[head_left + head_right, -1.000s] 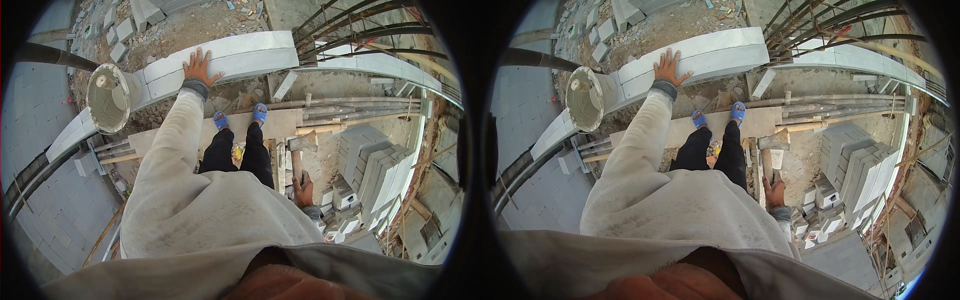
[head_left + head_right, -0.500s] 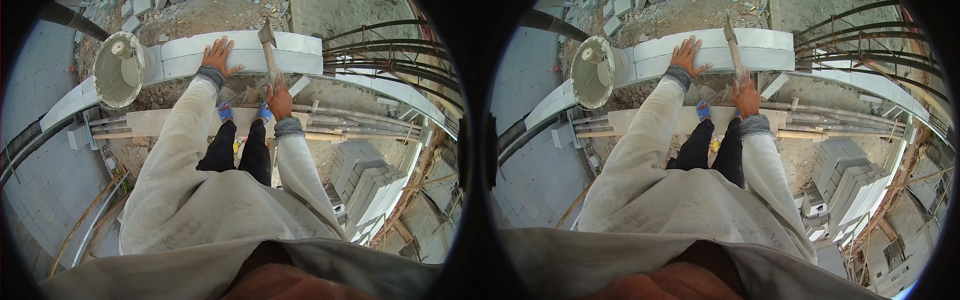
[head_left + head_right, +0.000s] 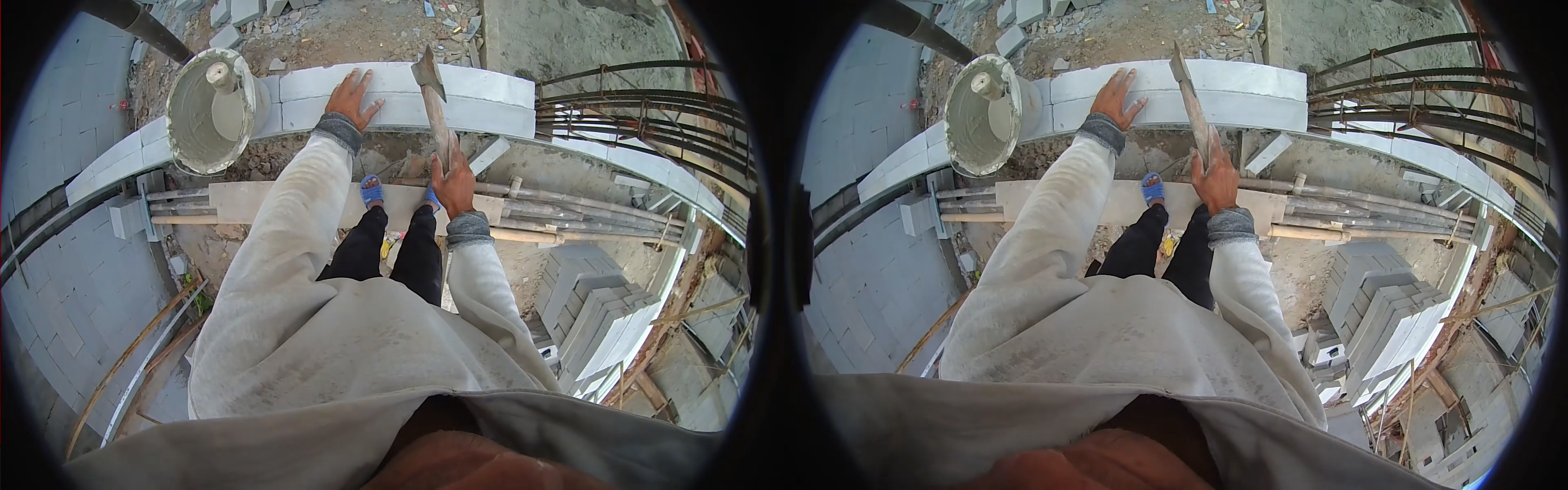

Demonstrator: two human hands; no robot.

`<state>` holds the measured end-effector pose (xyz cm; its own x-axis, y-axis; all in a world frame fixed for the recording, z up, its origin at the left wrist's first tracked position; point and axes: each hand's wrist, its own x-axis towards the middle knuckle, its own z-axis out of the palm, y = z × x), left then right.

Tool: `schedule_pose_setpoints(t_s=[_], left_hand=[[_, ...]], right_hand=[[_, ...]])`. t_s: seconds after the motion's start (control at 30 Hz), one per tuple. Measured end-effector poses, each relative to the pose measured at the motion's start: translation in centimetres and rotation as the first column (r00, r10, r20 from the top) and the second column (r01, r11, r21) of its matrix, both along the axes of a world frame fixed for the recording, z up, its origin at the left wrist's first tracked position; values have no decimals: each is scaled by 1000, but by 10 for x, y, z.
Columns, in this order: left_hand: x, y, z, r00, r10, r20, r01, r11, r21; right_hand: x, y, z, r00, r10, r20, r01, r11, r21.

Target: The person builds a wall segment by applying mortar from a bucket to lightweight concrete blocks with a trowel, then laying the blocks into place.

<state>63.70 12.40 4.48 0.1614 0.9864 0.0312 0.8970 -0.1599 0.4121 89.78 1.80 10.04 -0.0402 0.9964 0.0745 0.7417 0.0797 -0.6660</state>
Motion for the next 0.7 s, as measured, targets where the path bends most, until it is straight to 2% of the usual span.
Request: schedule_pose_setpoints(t_s=[0.1,0.23,0.33,0.43,0.53,0.63,0.7], left_hand=[[-48,-11,-19,988,105,-114,-98,993,66],[-63,-19,-25,997,78,-29,-73,987,141],[-68,-21,-27,997,57,-43,-51,990,135],[-72,-18,-28,999,44,-19,-41,989,140],[-75,-23,-30,1000,25,-3,-24,991,132],[-74,-23,-27,1000,24,-8,-23,992,124],[-74,-18,-26,999,32,-16,-30,991,128]], right_hand=[[-28,11,11,998,59,-33,-56,995,80],[-69,19,-5,992,124,-23,-122,989,83],[-88,20,-26,956,180,230,-108,949,-296],[-95,17,-31,982,144,123,-119,974,-191],[-102,13,-27,988,92,124,-61,971,-231],[-101,25,-19,976,156,154,-91,927,-364],[-98,18,-11,983,125,133,-77,945,-317]])
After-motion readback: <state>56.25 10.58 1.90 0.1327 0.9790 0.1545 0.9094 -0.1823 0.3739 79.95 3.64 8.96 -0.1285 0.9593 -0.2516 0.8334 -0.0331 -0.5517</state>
